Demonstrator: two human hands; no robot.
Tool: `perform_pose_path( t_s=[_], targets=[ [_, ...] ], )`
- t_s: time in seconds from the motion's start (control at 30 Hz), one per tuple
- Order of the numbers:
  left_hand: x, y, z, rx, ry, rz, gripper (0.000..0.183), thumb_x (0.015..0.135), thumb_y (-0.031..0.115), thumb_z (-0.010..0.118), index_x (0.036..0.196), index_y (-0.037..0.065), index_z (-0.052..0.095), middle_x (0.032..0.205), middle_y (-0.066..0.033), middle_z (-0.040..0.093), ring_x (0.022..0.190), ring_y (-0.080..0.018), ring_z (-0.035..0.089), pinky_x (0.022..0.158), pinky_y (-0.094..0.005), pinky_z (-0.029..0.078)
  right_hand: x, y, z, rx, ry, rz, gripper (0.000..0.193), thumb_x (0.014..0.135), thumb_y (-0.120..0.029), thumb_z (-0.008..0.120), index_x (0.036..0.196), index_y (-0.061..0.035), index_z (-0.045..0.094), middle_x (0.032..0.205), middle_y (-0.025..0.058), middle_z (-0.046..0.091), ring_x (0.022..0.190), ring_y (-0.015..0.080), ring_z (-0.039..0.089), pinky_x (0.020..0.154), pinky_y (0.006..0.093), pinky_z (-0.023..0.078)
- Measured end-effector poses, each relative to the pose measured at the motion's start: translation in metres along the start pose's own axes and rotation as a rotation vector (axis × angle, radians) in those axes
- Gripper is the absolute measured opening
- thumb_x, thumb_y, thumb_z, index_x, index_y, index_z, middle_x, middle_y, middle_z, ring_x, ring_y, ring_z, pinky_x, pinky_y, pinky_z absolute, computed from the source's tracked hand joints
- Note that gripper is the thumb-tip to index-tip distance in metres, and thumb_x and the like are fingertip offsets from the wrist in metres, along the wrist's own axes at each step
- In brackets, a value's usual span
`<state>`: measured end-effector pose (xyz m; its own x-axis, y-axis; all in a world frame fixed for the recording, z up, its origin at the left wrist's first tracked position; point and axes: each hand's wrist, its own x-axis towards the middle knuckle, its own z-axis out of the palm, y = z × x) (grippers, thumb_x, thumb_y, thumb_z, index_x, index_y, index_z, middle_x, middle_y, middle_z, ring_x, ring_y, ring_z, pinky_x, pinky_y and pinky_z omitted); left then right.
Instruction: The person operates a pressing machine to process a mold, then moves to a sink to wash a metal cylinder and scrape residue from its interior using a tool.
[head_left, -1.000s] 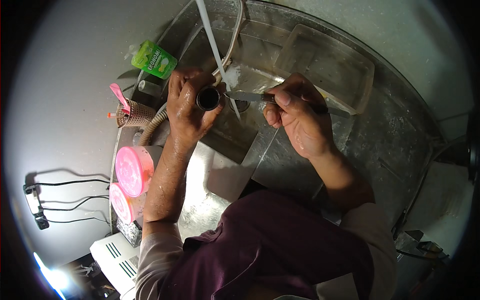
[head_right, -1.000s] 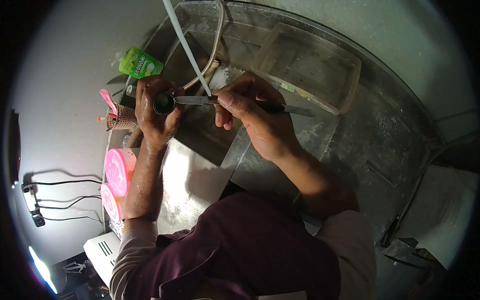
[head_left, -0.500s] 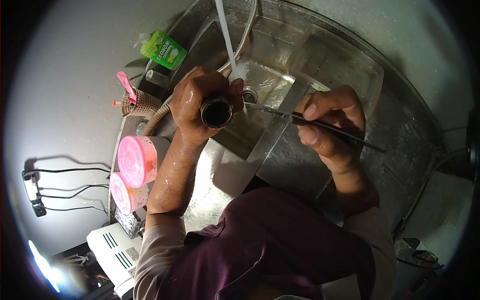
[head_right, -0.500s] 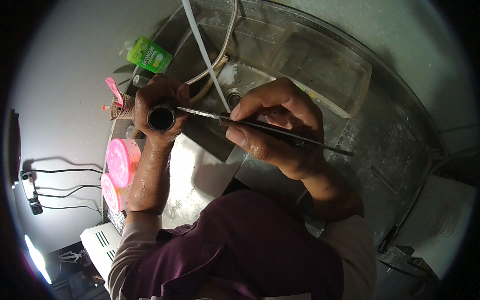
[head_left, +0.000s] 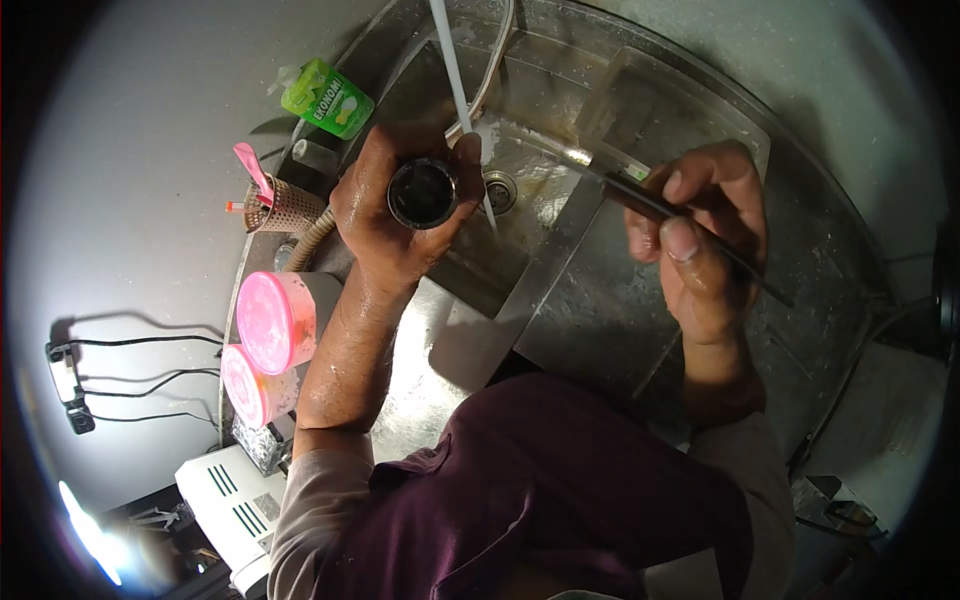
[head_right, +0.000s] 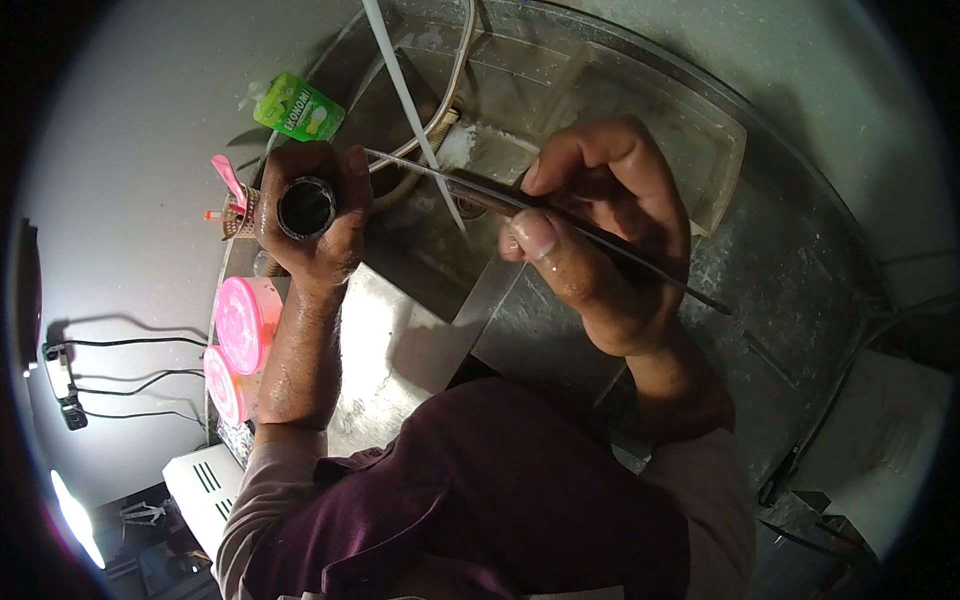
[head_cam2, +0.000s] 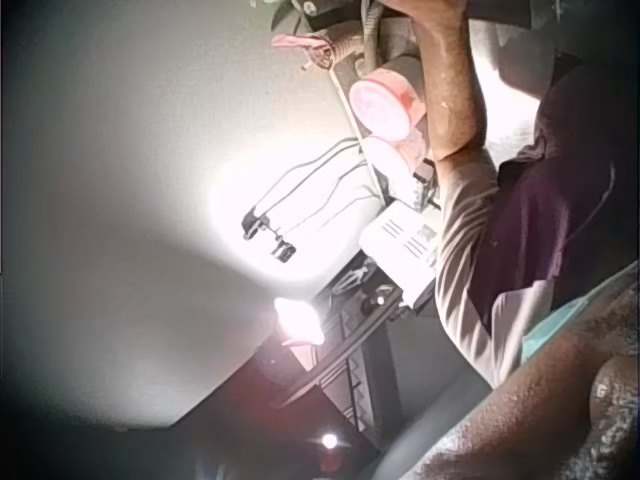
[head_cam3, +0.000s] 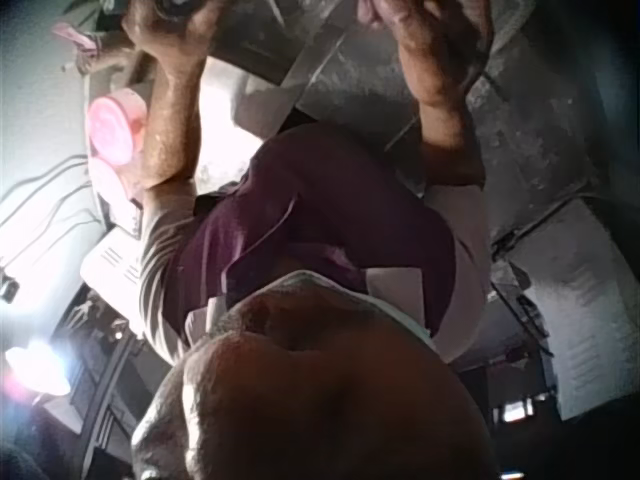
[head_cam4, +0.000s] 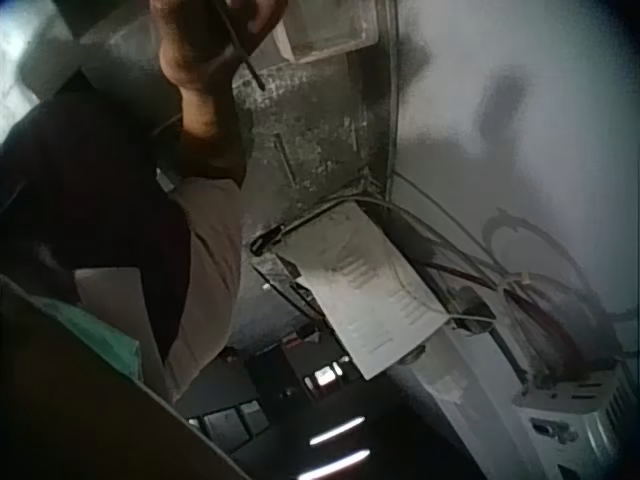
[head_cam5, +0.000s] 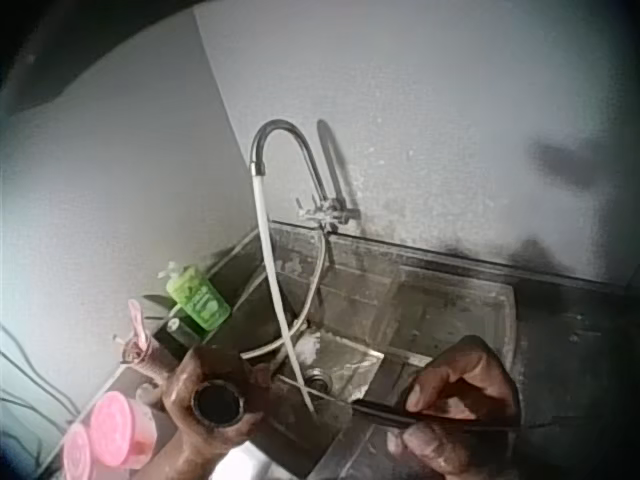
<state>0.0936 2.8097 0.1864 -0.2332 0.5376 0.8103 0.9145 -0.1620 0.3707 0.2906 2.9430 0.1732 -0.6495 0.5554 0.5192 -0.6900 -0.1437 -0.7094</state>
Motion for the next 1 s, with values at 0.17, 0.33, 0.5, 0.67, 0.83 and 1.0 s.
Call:
perform_pose_path(
  t_s=[0.17, 0.33, 0.5, 0.67, 0.83, 1.0],
  targets=[
    [0.0, 0.002, -0.003, -0.051, 0.018, -0.131, 0.03, 0.071, 0.011, 0.082, 0.091, 0.003, 0.061, 0.074, -0.005, 0.066, 0.069, -0.0122, 0.065, 0.063, -0.0249, 0.051, 0.007, -0.003, -0.011, -0.289, -0.113, -0.196, 0.023, 0.083, 0.002, 0.064, 0.105, 0.0047, 0.054, 0.098, 0.0164, 0.063, 0.082, 0.0145, 0.064, 0.074, 0.027, 0.054],
    [-0.004, -0.005, -0.005, -0.074, 0.02, -0.11, 0.031, 0.071, 0.012, 0.083, 0.091, 0.002, 0.061, 0.073, -0.0039, 0.065, 0.068, -0.0121, 0.064, 0.064, -0.0248, 0.05, 0.016, -0.015, 0.014, -0.266, -0.044, -0.081, 0.03, 0.085, -0.017, 0.068, 0.103, 0.0025, 0.053, 0.086, 0.0136, 0.061, 0.07, 0.0143, 0.058, 0.059, 0.0268, 0.048],
    [0.001, 0.002, -0.004, -0.113, 0.032, -0.128, 0.03, 0.072, 0.016, 0.083, 0.089, 0.003, 0.062, 0.071, -0.0026, 0.063, 0.067, -0.0099, 0.062, 0.064, -0.0235, 0.05, 0.043, -0.042, 0.0, -0.619, -0.446, -0.305, 0.031, 0.082, -0.019, 0.07, 0.101, 0.0036, 0.061, 0.084, 0.0113, 0.065, 0.068, 0.0168, 0.061, 0.057, 0.028, 0.05],
    [0.009, 0.009, -0.005, -0.127, -0.064, -0.118, 0.027, 0.073, 0.019, 0.083, 0.087, 0.006, 0.063, 0.069, -0.0013, 0.062, 0.064, -0.0062, 0.06, 0.058, -0.022, 0.047, 0.085, -0.054, 0.02, -0.856, -0.783, -0.422, 0.027, 0.075, -0.01, 0.073, 0.097, 0.0037, 0.068, 0.084, 0.0118, 0.068, 0.069, 0.0187, 0.064, 0.057, 0.0286, 0.051],
    [0.007, 0.005, -0.013, -0.21, -0.086, -0.19, 0.034, 0.071, 0.026, 0.084, 0.089, 0.004, 0.063, 0.068, -0.0021, 0.061, 0.062, -0.0062, 0.055, 0.057, -0.0229, 0.047, 0.116, -0.036, 0.038, -0.897, -0.964, -0.599, 0.03, 0.073, -0.005, 0.074, 0.102, 0.0002, 0.068, 0.088, 0.0099, 0.069, 0.07, 0.0215, 0.065, 0.057, 0.0304, 0.051],
    [0.011, 0.009, -0.019, -0.11, -0.176, -0.169, 0.034, 0.07, 0.023, 0.083, 0.091, 0.003, 0.066, 0.071, -0.0052, 0.064, 0.064, -0.0075, 0.058, 0.061, -0.0251, 0.05, 0.123, -0.029, 0.041, -0.807, -0.987, -0.639, 0.03, 0.074, -0.006, 0.075, 0.102, -0.0002, 0.068, 0.088, 0.0092, 0.069, 0.07, 0.0219, 0.065, 0.057, 0.0307, 0.051]
  ],
)
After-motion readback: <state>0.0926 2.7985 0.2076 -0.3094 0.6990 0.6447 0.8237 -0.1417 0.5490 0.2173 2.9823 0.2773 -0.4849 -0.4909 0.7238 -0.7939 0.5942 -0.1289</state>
